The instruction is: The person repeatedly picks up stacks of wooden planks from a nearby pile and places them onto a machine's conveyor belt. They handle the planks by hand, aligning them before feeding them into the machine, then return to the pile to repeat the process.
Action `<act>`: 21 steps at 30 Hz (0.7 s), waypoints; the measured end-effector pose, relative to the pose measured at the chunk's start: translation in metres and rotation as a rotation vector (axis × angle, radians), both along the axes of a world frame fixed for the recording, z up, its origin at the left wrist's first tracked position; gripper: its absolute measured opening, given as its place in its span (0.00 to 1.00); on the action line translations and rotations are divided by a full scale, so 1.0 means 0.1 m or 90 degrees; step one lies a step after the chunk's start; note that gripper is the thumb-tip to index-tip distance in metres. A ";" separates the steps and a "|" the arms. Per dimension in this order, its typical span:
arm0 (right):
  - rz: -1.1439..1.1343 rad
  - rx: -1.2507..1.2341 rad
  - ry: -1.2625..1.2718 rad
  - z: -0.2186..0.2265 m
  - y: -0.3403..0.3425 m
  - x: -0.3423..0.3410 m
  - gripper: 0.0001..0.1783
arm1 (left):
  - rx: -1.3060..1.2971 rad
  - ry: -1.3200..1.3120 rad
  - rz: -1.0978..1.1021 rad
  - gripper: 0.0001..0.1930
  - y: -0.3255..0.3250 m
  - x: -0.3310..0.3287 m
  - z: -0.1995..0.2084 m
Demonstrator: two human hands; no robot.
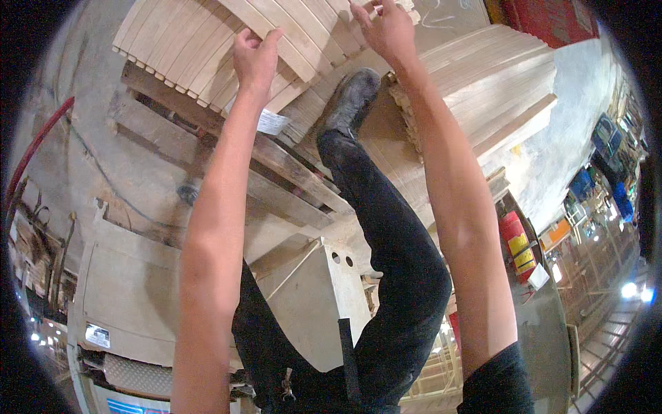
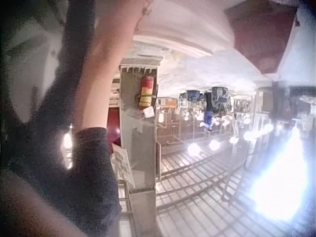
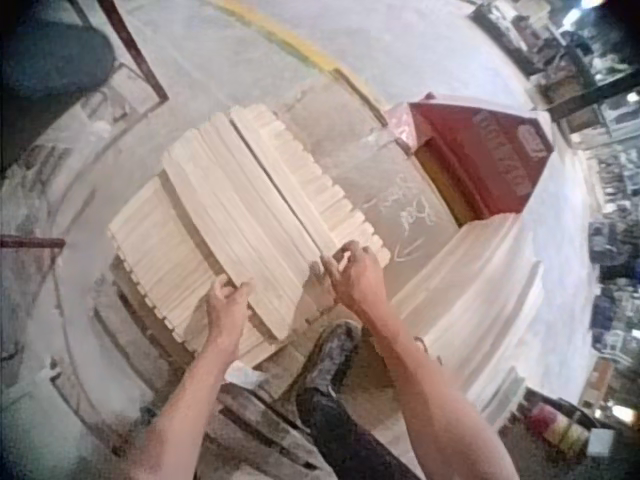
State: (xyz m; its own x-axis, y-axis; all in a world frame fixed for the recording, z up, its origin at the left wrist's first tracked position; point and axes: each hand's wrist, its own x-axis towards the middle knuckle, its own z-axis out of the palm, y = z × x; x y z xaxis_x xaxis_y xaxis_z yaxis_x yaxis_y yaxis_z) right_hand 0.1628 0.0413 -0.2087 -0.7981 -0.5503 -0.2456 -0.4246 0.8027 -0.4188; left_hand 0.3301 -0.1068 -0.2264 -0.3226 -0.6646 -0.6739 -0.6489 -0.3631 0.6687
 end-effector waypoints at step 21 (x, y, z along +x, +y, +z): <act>-0.351 -0.167 -0.512 -0.06 -1.09 1.84 0.24 | -0.241 -0.122 -0.420 0.36 -1.68 0.02 0.45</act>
State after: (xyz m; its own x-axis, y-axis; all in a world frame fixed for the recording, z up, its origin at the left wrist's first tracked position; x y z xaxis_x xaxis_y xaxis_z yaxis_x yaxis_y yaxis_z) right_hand 0.3467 -0.0679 -0.2144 -0.6083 -0.2686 -0.7469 0.4638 0.6434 -0.6091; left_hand 0.3323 -0.2753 -0.1811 -0.6313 -0.5721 -0.5237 -0.7681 0.3675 0.5244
